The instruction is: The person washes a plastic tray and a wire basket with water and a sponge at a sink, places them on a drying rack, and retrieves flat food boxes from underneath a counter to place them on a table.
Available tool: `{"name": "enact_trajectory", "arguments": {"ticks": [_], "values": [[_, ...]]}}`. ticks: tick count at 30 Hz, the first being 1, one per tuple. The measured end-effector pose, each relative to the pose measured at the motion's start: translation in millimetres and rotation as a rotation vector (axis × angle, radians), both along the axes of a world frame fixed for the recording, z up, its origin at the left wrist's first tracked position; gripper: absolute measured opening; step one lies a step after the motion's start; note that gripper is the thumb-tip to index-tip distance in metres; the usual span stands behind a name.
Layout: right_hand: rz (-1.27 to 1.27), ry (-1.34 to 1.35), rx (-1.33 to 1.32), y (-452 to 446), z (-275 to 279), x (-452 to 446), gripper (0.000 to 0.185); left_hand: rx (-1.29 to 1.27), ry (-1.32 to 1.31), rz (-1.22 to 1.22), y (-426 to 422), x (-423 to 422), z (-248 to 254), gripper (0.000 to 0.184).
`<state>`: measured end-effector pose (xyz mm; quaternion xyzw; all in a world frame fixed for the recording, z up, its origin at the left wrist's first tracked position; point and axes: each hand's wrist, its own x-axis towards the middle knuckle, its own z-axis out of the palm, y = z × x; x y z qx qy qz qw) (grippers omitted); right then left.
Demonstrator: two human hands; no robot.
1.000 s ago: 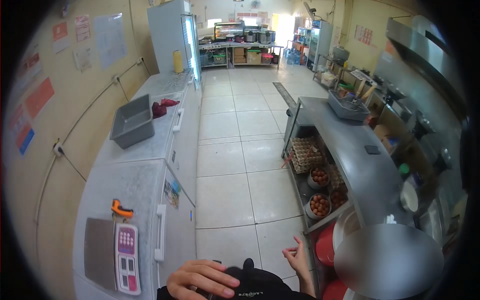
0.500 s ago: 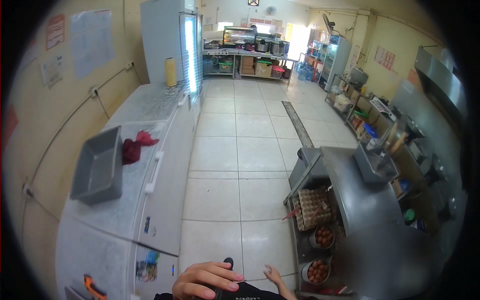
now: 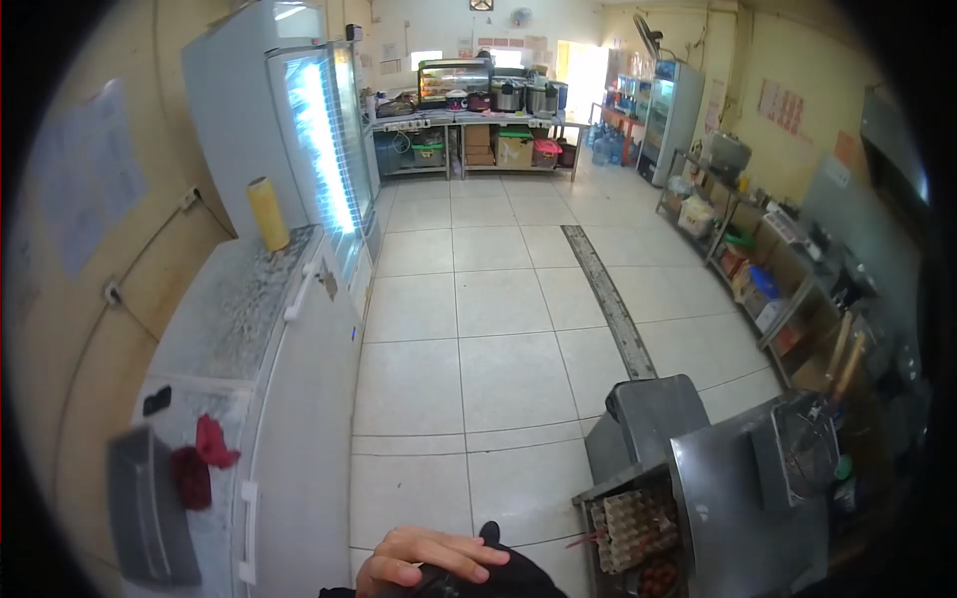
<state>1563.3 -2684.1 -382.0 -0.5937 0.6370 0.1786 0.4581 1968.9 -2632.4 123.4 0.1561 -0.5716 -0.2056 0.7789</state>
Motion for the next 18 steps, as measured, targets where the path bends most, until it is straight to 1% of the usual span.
{"name": "enact_trajectory", "arguments": {"ticks": [1, 2, 4, 5, 6, 7, 8, 9, 10, 11, 12, 13, 14, 15, 16, 17, 18], "values": [[0.034, -0.039, -0.028, -40.3, -0.8, 26.1, 0.045, 0.018, -0.003, -0.005, -18.6, 26.6, 7.6, 0.037], [0.073, -0.093, -0.066, -85.0, -3.5, 55.4, 0.045, 0.297, -0.112, -0.21, -33.6, 61.7, 13.6, 0.053], [0.149, -0.273, -0.18, -185.1, -10.3, 127.7, 0.045, 0.429, -0.187, -0.361, -89.4, 95.9, 23.4, 0.069], [0.167, -0.375, -0.244, -243.7, -6.7, 171.1, 0.045, 0.422, -0.171, -0.36, -122.5, 98.3, 22.9, 0.069], [0.162, -0.471, -0.309, -305.5, 8.5, 223.2, 0.045, 0.186, -0.071, -0.205, -157.7, 99.9, 21.8, 0.056], [0.117, -0.541, -0.362, -368.5, 39.7, 289.8, 0.04, -0.048, 0.02, -0.049, -190.8, 108.4, 22.1, 0.046], [0.077, -0.613, -0.416, -431.2, 74.0, 357.2, 0.037, 0.095, -0.182, -0.016, -212.7, 133.5, 27.8, 0.036], [0.162, -0.824, -0.488, -484.3, 130.3, 411.8, 0.031, 0.089, -0.188, -0.015, -245.1, 148.5, 27.4, 0.036], [0.113, -0.956, -0.619, -515.5, 209.7, 459.9, 0.022, 0.065, -0.215, -0.005, -279.1, 164.7, 25.7, 0.037], [0.075, -1.193, -0.613, -538.6, 276.3, 495.6, 0.016, 0.039, -0.247, 0.001, -313.3, 182.5, 23.1, 0.038], [0.034, -1.426, -0.603, -559.4, 334.8, 517.2, 0.011, 0.034, -0.258, -0.009, -347.3, 200.5, 19.0, 0.038], [0.156, -1.487, -0.779, -581.2, 389.3, 526.5, 0.01, -0.015, -0.272, -0.004, -382.1, 218.5, 14.3, 0.038], [0.281, -1.527, -0.949, -597.5, 430.8, 528.0, 0.008, -0.056, -0.276, -0.001, -417.8, 235.0, 8.6, 0.039], [0.301, -1.649, -1.067, -609.9, 463.9, 525.7, 0.007, -0.057, -0.267, -0.014, -456.9, 254.8, 6.4, 0.039], [0.314, -1.757, -1.174, -622.6, 489.8, 522.8, 0.006, -0.085, -0.313, -0.091, -495.0, 275.0, 7.5, 0.039], [0.346, -1.921, -1.246, -643.1, 508.5, 525.3, 0.008, -0.103, -0.357, -0.176, -531.0, 291.8, 11.4, 0.04], [0.368, -2.085, -1.324, -662.8, 522.2, 527.8, 0.011, -0.088, -0.361, -0.136, -567.8, 297.9, 16.7, 0.041]]}}
